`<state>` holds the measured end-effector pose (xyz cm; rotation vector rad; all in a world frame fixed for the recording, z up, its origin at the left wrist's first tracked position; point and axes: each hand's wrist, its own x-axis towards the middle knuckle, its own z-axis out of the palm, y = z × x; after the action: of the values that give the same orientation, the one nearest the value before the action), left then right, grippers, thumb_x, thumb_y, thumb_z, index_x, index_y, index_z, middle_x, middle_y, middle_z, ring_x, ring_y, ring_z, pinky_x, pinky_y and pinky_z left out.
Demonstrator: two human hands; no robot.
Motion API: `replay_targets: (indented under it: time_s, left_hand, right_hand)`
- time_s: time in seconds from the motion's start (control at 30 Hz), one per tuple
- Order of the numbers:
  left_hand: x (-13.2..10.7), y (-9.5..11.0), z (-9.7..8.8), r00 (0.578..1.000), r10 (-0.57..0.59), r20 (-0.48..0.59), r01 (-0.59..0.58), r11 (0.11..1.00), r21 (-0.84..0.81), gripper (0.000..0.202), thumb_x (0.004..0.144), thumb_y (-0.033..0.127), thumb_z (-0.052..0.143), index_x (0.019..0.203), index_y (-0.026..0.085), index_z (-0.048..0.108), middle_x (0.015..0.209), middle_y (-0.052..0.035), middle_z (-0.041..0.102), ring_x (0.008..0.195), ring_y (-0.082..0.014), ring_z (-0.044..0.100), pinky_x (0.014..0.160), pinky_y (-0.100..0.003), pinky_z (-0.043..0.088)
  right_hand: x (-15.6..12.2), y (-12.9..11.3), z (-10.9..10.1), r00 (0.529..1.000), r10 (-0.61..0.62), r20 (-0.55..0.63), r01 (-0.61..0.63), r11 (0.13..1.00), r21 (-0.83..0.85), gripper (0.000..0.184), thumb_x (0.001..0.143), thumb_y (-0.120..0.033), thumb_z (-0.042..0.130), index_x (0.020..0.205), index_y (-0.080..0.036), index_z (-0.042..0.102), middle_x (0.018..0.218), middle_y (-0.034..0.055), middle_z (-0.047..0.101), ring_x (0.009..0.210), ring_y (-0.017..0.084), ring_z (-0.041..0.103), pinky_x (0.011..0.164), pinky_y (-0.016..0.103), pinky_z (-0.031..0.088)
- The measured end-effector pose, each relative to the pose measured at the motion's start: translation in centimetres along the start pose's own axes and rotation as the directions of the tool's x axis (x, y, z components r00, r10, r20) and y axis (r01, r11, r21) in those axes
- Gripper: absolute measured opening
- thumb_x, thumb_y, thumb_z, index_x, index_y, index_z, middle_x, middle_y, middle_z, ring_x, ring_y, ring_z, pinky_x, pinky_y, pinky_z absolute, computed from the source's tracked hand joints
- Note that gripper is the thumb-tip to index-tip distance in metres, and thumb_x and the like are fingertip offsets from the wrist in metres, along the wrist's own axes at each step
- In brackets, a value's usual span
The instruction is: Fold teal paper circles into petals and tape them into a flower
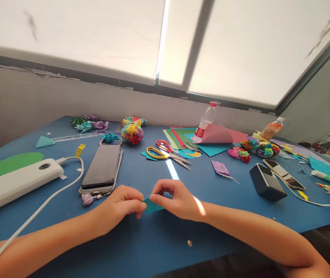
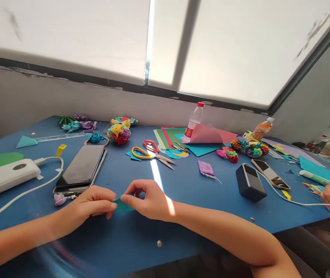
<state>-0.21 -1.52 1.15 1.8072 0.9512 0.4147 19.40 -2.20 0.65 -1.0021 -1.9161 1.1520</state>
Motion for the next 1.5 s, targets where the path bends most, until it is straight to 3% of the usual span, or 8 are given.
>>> replay_targets:
  time_s: [0.13,0.23,0.4,0.53,0.87,1.13,1.27,1.5]
  left_hand:
    - [-0.3,0.4,0.3,0.997,0.031,0.077,-0.049,0.968,0.245,0.029,0.08,0.027,0.043,0.054,0.015,0.048,0.053,0.0033,0.041,0.056,-0.0112,0.042,0.054,-0.023,0.026]
    - [-0.4,0.6,0.4,0.991,0.061,0.121,-0.097,0.944,0.316,0.032,0.084,0.027,0.039,0.057,0.015,0.051,0.056,0.0027,0.046,0.061,-0.0121,0.048,0.059,-0.022,0.03]
    - [-0.3,0.3,0.4,0.995,0.067,0.067,-0.081,0.968,0.236,0.041,0.087,0.036,0.036,0.054,0.015,0.049,0.054,0.0023,0.043,0.058,-0.0123,0.045,0.059,-0.023,0.029]
    - [-0.2,0.0,0.5,0.998,0.046,0.047,-0.053,0.986,0.161,0.045,0.087,0.043,0.036,0.054,0.015,0.051,0.053,0.0029,0.04,0.055,-0.0116,0.04,0.054,-0.023,0.027]
    - [-0.5,0.7,0.7,0.998,0.067,-0.01,-0.061,0.955,0.292,0.031,0.083,0.037,0.042,0.07,0.015,0.061,0.066,0.0009,0.056,0.066,-0.0143,0.049,0.06,-0.021,0.035]
    - [0.0,0.4,0.8,1.0,0.014,0.02,-0.016,0.993,0.118,0.024,0.076,0.027,0.043,0.057,0.015,0.053,0.054,0.0025,0.046,0.06,-0.0128,0.045,0.056,-0.021,0.032]
    - [0.0,0.3,0.8,0.998,-0.004,0.062,-0.003,0.993,0.117,0.02,0.07,0.02,0.042,0.051,0.015,0.047,0.049,0.0037,0.04,0.054,-0.0109,0.041,0.053,-0.022,0.029]
    - [0.0,0.8,0.9,0.999,-0.017,0.043,0.01,0.988,0.156,0.029,0.081,0.034,0.043,0.07,0.014,0.06,0.06,0.0023,0.05,0.06,-0.0121,0.046,0.056,-0.021,0.033]
  right_hand:
    - [-0.4,0.1,0.5,0.999,-0.035,0.032,0.036,0.999,-0.038,0.015,0.08,-0.028,0.059,0.073,-0.015,0.059,0.069,-0.0002,0.057,0.063,0.01,0.046,0.058,0.023,0.038]
    - [-0.5,0.2,0.7,0.997,-0.052,0.053,0.056,0.996,-0.071,0.016,0.081,-0.029,0.058,0.075,-0.015,0.059,0.069,-0.0005,0.056,0.062,0.009,0.045,0.057,0.022,0.037]
    - [0.1,0.3,0.0,0.989,0.02,0.148,-0.006,0.995,-0.095,0.021,0.085,-0.035,0.053,0.078,-0.015,0.056,0.063,-0.004,0.046,0.058,0.008,0.037,0.053,0.02,0.032]
    - [0.3,0.4,-0.3,0.977,0.029,0.212,-0.011,0.996,-0.084,0.028,0.088,-0.037,0.047,0.072,-0.015,0.051,0.063,-0.0028,0.049,0.059,0.008,0.041,0.054,0.02,0.033]
    - [-0.2,0.3,0.2,0.984,-0.106,0.146,0.129,0.979,-0.158,0.021,0.088,-0.029,0.047,0.075,-0.015,0.055,0.066,-0.0019,0.052,0.06,0.008,0.042,0.055,0.019,0.034]
    - [-0.5,0.0,0.1,0.985,-0.021,0.174,0.036,0.996,-0.082,0.023,0.092,-0.033,0.042,0.081,-0.016,0.052,0.066,-0.0012,0.053,0.06,0.009,0.047,0.057,0.02,0.039]
    - [-0.5,-0.1,0.2,0.982,-0.042,0.182,0.059,0.994,-0.087,0.019,0.09,-0.027,0.044,0.08,-0.015,0.054,0.064,-0.0011,0.053,0.056,0.008,0.046,0.054,0.019,0.037]
    - [-0.8,-0.3,0.3,0.981,-0.163,0.108,0.187,0.944,-0.273,0.016,0.086,-0.021,0.046,0.073,-0.015,0.054,0.061,-0.0016,0.052,0.054,0.008,0.042,0.052,0.019,0.033]
